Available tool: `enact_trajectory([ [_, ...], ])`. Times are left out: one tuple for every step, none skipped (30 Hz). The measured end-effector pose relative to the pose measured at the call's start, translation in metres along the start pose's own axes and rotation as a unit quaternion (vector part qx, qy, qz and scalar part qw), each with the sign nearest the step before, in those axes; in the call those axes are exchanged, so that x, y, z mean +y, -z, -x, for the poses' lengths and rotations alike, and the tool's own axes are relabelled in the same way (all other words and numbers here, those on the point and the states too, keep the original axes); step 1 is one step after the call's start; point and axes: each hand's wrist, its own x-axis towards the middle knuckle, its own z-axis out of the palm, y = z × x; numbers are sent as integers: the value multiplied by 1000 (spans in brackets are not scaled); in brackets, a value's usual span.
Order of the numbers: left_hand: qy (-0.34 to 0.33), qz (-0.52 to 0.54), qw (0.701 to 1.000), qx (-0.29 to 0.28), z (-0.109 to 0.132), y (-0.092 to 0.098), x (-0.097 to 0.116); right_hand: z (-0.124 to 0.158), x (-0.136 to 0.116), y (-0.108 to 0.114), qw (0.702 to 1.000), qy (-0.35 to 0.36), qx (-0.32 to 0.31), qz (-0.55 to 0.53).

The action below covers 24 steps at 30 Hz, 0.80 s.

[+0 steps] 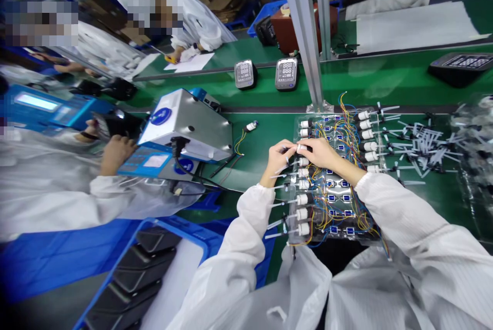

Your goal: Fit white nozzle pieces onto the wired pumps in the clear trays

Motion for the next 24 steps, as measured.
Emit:
enact_trajectory([
  [-7,-3,1000,8,1,0,0,0,0,0,1000,3,6,-2],
  [-14,-6,1000,17,1,-1,0,1,0,0,1000,8,16,-5],
  [-22,-8,999,26,2,-1,0,1,0,0,999,12,30,-8],
  [-30,-9,999,33,2,-2,0,2,0,0,999,16,46,-14],
  [-37,-9,999,38,2,-2,0,2,-1,1,998,17,62,-23],
  [-42,-10,998,43,2,-2,-1,2,-1,1,997,17,74,-31],
  [-45,-11,998,48,1,-2,-1,3,-1,2,996,17,80,-39],
  [-45,-13,997,53,1,-2,-2,3,-1,2,996,15,80,-47],
  [-45,-16,997,57,1,-2,-2,2,-1,2,996,14,77,-52],
  [-43,-18,997,60,1,-2,-2,2,-1,3,996,14,72,-56],
  [-41,-21,997,59,2,-2,-2,2,-1,3,996,14,67,-58],
  [-39,-23,997,58,2,-2,-2,2,-1,3,996,11,62,-59],
  [-36,-26,997,57,2,-2,-1,2,-1,4,997,7,56,-60],
  [-33,-28,998,54,3,-2,-1,2,-1,4,997,2,51,-59],
  [-30,-30,998,50,3,-2,0,2,-1,5,997,-4,45,-58],
  [-27,-31,998,46,3,-3,1,2,-1,5,998,-9,41,-56],
  [-24,-31,998,42,4,-3,1,2,-1,5,998,-14,38,-55],
  [-21,-29,999,38,4,-3,2,2,-1,5,998,-17,37,-54],
  [-19,-25,999,35,4,-3,2,2,0,5,998,-19,35,-53],
  [-16,-19,999,32,4,-4,2,2,1,5,998,-19,34,-52],
  [-13,-14,999,29,4,-4,1,2,2,4,998,-19,31,-53],
  [-12,-8,1000,25,4,-4,1,2,2,4,998,-18,29,-54],
  [-11,-4,1000,20,4,-5,1,2,3,4,998,-18,26,-55],
  [-12,-2,1000,17,4,-5,2,2,3,4,998,-18,24,-55],
])
